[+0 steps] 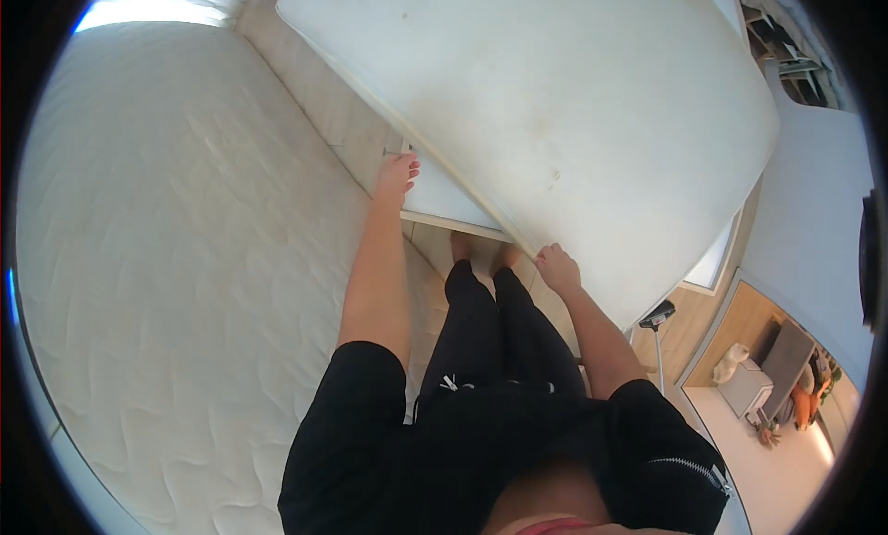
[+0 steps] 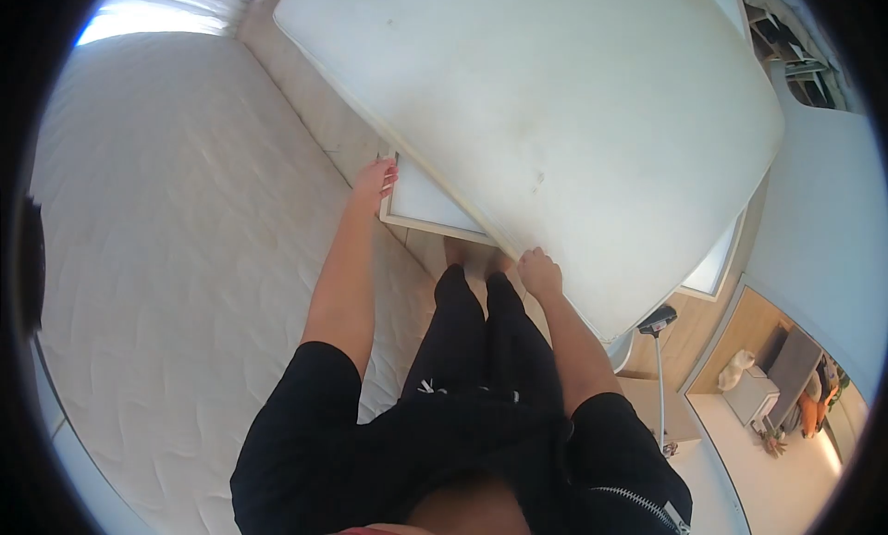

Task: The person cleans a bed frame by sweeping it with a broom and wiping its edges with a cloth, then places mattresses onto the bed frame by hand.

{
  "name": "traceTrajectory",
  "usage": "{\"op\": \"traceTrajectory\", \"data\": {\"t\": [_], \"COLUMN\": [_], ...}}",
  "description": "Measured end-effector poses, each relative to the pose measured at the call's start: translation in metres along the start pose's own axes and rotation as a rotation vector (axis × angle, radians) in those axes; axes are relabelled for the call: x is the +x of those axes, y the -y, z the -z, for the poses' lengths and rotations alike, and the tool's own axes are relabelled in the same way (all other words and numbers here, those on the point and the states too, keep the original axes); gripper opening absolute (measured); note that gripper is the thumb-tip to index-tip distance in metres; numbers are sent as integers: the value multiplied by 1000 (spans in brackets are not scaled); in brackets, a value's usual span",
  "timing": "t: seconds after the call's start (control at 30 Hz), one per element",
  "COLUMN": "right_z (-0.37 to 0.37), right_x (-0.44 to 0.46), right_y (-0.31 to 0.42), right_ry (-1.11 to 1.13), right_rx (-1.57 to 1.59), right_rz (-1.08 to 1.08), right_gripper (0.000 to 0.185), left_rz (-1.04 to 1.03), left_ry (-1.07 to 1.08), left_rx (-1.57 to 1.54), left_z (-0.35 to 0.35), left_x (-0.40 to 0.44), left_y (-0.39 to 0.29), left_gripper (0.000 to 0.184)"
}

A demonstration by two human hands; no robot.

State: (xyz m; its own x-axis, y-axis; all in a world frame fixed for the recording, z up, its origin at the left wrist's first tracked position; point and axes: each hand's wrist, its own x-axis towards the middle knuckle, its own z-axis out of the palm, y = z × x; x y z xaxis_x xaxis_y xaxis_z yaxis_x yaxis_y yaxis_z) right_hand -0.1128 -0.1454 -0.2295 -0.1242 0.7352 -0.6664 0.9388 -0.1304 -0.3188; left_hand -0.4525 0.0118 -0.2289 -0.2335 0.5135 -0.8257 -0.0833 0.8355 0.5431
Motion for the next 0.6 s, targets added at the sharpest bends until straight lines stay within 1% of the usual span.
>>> {"op": "traceTrajectory", "data": {"t": [0.03, 0.07, 0.1, 0.13, 0.2, 0.23, 0.27, 0.3, 0.33, 0.37, 0.4, 0.43, 0.47, 0.53, 0.57, 0.6], "right_z": [0, -1, -5, -11, -21, -31, -45, -53, -55, -55, -56, -56, -54, -46, -45, -47], "right_x": [13, 24, 35, 44, 62, 59, 65, 74, 79, 84, 88, 86, 80, 74, 76, 80], "right_y": [6, 13, 20, 26, 31, 30, 27, 27, 26, 28, 34, 36, 37, 37, 40, 40], "right_ry": [9, -29, -64, -52, -138, -123, -128, -139, -139, -96, -50, -84, -119, -165, -175, -123], "right_rx": [2, -92, -184, -176, -285, -288, -340, -393, -398, -341, -277, -314, -354, -367, -376, -428], "right_rz": [-6, 32, 58, 21, 39, 10, 22, 43, 48, -34, -111, -62, -21, 78, 82, 98], "right_gripper": [23, 23, 23, 23, 21, 21, 22, 24, 24, 23, 22, 23, 24, 29, 29, 31], "left_rz": [-40, -80, -67, -121, -178, -193, -180, -218, -262, -274, -314, -349, -357, -154, -161, -148], "left_ry": [-27, -47, -27, -49, -109, -159, -141, -204, -282, -300, -359, -415, -427, -421, -422, -440], "left_rx": [9, 26, 44, 73, 123, 149, 154, 126, 93, 86, 171, 264, 271, 311, 299, 122], "left_z": [-4, -8, -5, 2, 6, 9, 9, 11, 16, 20, 30, 40, 51, 54, 52, 48], "left_x": [16, 33, 59, 87, 130, 136, 146, 159, 175, 192, 216, 233, 241, 255, 257, 250], "left_y": [0, -2, -2, 2, 7, 1, -4, -12, -15, -22, -23, -27, -35, -58, -67, -78], "left_gripper": [21, 20, 20, 21, 25, 28, 28, 30, 32, 32, 37, 43, 43, 56, 56, 59]}}
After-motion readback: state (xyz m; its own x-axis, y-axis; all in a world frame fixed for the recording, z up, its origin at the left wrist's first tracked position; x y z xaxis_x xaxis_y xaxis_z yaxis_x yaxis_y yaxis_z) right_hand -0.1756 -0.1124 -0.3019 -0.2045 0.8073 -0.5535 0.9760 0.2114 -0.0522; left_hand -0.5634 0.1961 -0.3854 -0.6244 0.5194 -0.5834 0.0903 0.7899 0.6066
